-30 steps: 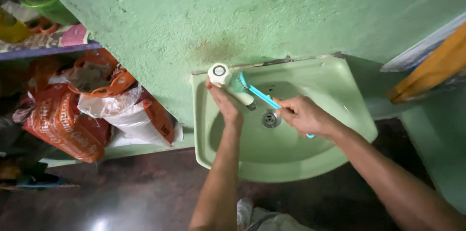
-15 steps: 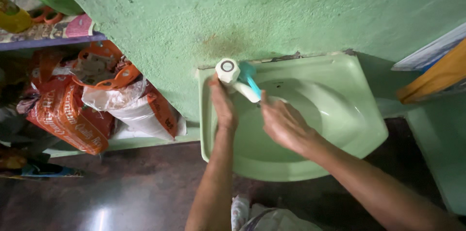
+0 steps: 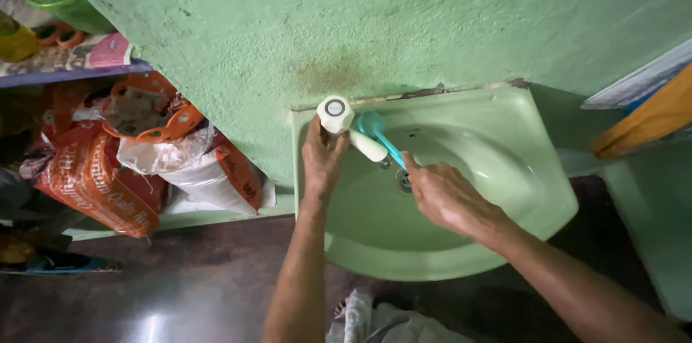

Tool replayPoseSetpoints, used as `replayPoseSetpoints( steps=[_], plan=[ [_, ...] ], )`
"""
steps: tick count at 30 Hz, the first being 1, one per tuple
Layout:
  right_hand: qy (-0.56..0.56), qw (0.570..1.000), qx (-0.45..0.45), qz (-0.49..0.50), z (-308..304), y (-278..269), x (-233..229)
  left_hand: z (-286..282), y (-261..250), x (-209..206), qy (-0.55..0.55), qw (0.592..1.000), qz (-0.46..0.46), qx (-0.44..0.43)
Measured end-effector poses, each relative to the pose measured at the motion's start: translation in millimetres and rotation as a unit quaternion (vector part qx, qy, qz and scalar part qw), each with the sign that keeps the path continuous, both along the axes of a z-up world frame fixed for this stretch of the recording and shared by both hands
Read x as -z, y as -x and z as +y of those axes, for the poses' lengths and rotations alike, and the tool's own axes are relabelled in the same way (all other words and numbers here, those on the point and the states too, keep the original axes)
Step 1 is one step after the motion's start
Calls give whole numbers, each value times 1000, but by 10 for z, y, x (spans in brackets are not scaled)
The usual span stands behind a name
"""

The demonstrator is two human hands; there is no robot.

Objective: The person scrubs a light green wall-mounted sink using a blue brush while running water from the tap. They scrub the basin, faucet, and drain area repeatedly, rinsing the brush and sink throughout the process.

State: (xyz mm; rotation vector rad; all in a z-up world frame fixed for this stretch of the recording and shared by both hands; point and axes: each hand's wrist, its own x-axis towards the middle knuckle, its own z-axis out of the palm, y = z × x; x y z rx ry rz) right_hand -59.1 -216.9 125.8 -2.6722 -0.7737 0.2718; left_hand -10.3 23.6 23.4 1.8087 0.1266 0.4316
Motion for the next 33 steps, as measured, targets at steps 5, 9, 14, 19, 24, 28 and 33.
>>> replayPoseSetpoints(
  steps=[5,9,14,19,24,28,33],
  plan=[
    [-49,999,5,19,-26,-133,90,-36,-12,20,17,998,-54,-22],
    [-59,998,-32,22,-98,-431,105,-52,-11,-31,122,987,-93,49],
    [158,970,-92,-163,-568,-238,313,-160,-235,-36,54,996,-57,-51],
    [186,956,-88,-211,-492,-265,587,-470,-474,62,126,968,-81,-201],
    [176,970,-21,-167,-607,-115,797,-394,-337,122,125,980,-118,-101],
    [229,956,135,-127,-1161,0,749,-268,-185,73,142,987,-73,-6],
    [129,981,130,-58,-589,16,822,-221,-110,41,215,972,-68,60]
  ],
)
